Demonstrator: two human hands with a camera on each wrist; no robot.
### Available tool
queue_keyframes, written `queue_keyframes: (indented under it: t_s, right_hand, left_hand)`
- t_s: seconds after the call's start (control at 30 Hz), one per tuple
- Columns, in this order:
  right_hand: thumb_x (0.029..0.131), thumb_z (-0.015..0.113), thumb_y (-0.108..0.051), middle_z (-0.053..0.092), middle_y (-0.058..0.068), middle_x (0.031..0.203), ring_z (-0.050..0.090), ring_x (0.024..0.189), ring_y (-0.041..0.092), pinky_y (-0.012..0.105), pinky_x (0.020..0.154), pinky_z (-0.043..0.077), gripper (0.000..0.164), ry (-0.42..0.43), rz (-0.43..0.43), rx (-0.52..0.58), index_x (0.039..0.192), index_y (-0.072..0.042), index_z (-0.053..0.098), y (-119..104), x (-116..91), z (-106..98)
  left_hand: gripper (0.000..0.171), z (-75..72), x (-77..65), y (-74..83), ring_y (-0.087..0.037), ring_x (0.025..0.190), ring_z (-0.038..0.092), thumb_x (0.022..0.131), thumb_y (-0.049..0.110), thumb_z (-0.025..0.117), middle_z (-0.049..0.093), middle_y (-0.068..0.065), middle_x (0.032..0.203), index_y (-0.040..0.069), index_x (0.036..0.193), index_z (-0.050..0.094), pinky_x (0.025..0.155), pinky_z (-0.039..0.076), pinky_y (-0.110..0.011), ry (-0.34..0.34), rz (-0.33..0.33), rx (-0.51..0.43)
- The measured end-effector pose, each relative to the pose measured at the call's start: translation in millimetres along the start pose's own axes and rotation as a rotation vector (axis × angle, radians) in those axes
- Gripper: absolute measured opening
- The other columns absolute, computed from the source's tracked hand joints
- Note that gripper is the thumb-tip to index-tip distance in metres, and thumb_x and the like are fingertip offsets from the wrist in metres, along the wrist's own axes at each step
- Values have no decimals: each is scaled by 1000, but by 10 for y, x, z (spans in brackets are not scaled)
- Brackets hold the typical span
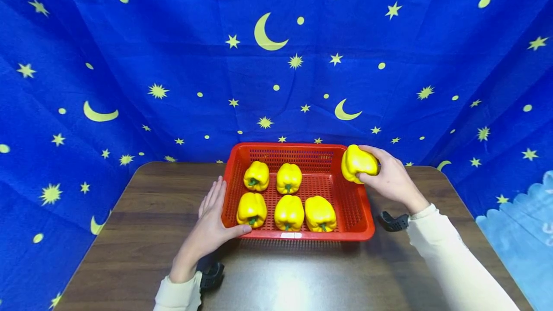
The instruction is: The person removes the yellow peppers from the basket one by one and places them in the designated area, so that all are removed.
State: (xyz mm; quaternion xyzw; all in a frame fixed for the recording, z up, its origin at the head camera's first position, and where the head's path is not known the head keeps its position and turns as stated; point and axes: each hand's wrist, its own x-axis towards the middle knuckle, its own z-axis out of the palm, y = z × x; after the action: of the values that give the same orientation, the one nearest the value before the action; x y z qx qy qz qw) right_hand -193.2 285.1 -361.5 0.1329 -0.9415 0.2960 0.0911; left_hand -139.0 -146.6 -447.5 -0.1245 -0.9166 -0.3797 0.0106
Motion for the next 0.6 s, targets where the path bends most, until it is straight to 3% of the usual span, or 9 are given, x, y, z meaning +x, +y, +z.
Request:
queue_keyframes:
  t_s: [0.27, 0.6]
  right_hand:
    - [81, 77, -13, 58, 25, 133, 57, 108, 38, 48, 83, 43, 66, 56, -39, -22, 142, -3, 53, 107, -23, -48]
    - [81, 78, -13, 58, 24, 133, 56, 106, 37, 48, 81, 42, 67, 67, -42, -20, 142, -4, 52, 226, -56, -73]
  left_hand:
    - [124, -6, 0, -1, -33, 154, -3, 76, 47, 84, -1, -8, 169, 9, 162, 3, 118, 0, -64, 7, 19, -10]
    - [125, 0, -11, 2, -33, 154, -3, 75, 46, 85, -1, -8, 169, 8, 162, 4, 118, 0, -63, 9, 14, -20]
